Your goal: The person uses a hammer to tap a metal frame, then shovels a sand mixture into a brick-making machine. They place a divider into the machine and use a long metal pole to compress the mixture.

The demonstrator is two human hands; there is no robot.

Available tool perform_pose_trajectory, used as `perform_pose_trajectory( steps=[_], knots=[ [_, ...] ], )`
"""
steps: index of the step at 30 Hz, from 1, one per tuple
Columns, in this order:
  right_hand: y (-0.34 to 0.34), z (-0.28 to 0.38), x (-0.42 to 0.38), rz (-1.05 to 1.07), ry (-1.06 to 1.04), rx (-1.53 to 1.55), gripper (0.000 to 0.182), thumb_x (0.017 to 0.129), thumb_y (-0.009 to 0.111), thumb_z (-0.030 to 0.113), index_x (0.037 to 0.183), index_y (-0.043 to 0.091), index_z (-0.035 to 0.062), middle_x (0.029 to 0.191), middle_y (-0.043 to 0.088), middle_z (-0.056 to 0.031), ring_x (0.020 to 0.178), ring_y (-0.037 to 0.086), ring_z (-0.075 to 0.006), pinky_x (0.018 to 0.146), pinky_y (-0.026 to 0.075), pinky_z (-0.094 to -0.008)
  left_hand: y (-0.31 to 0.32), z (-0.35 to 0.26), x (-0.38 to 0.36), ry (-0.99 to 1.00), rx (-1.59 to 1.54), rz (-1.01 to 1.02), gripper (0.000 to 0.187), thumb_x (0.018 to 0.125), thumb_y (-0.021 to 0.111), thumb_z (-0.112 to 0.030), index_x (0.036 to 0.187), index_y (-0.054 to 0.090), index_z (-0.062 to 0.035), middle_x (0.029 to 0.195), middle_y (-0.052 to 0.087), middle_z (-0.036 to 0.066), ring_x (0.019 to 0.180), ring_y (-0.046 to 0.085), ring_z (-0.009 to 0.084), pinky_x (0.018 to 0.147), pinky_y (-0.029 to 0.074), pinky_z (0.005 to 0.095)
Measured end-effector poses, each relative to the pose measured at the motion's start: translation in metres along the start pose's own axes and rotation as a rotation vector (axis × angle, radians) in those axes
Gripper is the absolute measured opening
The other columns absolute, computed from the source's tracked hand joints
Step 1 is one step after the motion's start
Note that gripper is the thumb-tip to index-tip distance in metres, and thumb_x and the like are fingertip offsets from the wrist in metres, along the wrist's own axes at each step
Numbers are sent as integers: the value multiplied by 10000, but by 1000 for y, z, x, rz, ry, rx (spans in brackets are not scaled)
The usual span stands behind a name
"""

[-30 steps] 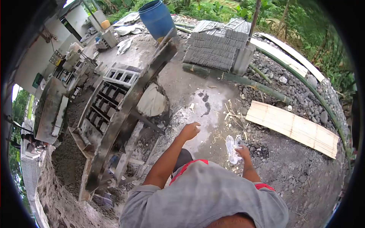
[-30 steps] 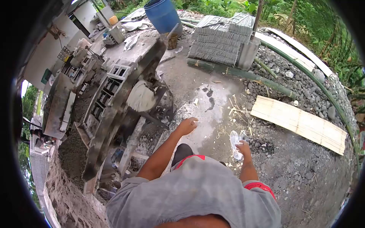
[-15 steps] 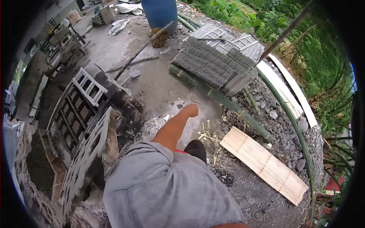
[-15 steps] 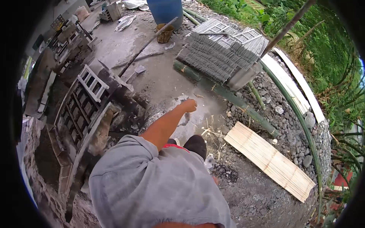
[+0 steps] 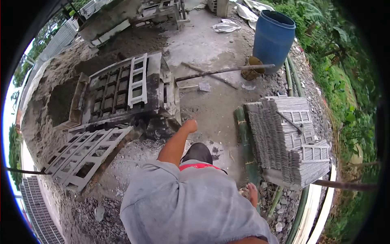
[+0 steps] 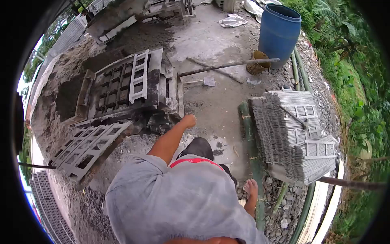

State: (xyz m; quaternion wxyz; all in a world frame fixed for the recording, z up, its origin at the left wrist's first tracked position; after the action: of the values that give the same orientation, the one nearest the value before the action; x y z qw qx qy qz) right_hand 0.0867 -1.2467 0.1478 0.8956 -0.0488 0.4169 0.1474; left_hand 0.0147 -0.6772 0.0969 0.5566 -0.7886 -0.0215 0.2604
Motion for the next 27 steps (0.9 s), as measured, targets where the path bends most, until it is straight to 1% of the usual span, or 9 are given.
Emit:
perform_pose_trajectory(
  steps=[2,7,8,10,13,15,17,20,27],
  knots=[
    [15,109,56,139,-15,-75,458,821,612,204,1212,433,48,978,580,-76,759,590,-167,648,480,-270,-40,-16,-58,-184,-231,-78,231,699,496,-152,810,666,-43,834,625,197,813,609,348,749,476,424],
    [147,300,181,434,-147,-378,446,822,611,201,1199,457,18,967,593,-70,761,595,-153,658,480,-273,47,36,-79,-531,-280,50,278,709,483,-204,851,660,-44,937,603,220,913,579,363,824,448,416],
    [178,316,212,463,-170,-433,438,822,607,216,1190,474,20,973,588,-67,791,588,-160,686,474,-292,59,42,-79,-678,-398,52,322,745,448,-204,883,645,10,1023,572,261,990,556,368,878,426,414],
    [239,345,255,413,-312,-487,377,808,622,165,1126,511,-6,907,608,-76,653,594,-134,571,479,-241,58,30,-74,-692,-472,123,318,746,453,-201,899,642,4,1055,555,268,1021,537,373,901,411,409],
    [302,357,327,355,-443,-814,372,762,646,210,1030,566,-35,809,625,-112,663,600,-153,591,477,-269,12,39,-41,-650,-536,210,280,735,477,-165,893,646,-7,1026,579,248,993,549,383,888,425,395],
    [344,377,342,440,-488,-1054,433,731,645,278,1020,576,-36,830,639,-155,744,626,-227,668,484,-326,-13,64,-13,-483,-545,1,257,728,517,-173,880,652,-18,934,621,206,902,593,352,786,477,382],
    [378,402,357,492,-786,-1275,435,711,655,287,1014,582,-16,935,634,-183,803,632,-282,718,487,-347,-51,70,17,-757,-845,-225,256,715,584,-226,859,658,-27,776,644,143,702,630,243,620,488,325],
    [417,449,391,481,-692,-1359,410,675,667,259,981,602,-7,932,632,-180,859,615,-304,753,477,-355,-129,62,74,-884,-1268,-458,285,716,619,-210,929,634,-22,743,638,101,602,608,164,564,469,286],
    [507,549,538,414,-821,-1590,487,601,735,230,1015,591,19,954,614,-190,930,576,-339,787,466,-370,-133,40,186,-852,-1424,-450,325,750,611,-170,1038,589,-19,720,609,63,578,566,120,503,456,254]
  ],
)
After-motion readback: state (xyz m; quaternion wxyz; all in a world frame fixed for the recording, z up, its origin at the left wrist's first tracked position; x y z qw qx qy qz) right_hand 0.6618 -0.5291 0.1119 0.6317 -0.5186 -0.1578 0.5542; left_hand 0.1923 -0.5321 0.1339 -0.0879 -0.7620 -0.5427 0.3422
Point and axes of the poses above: each hand's wrist, its own x-axis towards the middle knuckle, its own y-axis out of the palm, z = x × y, the point moved 2 cm from there along x, towards the middle knuckle
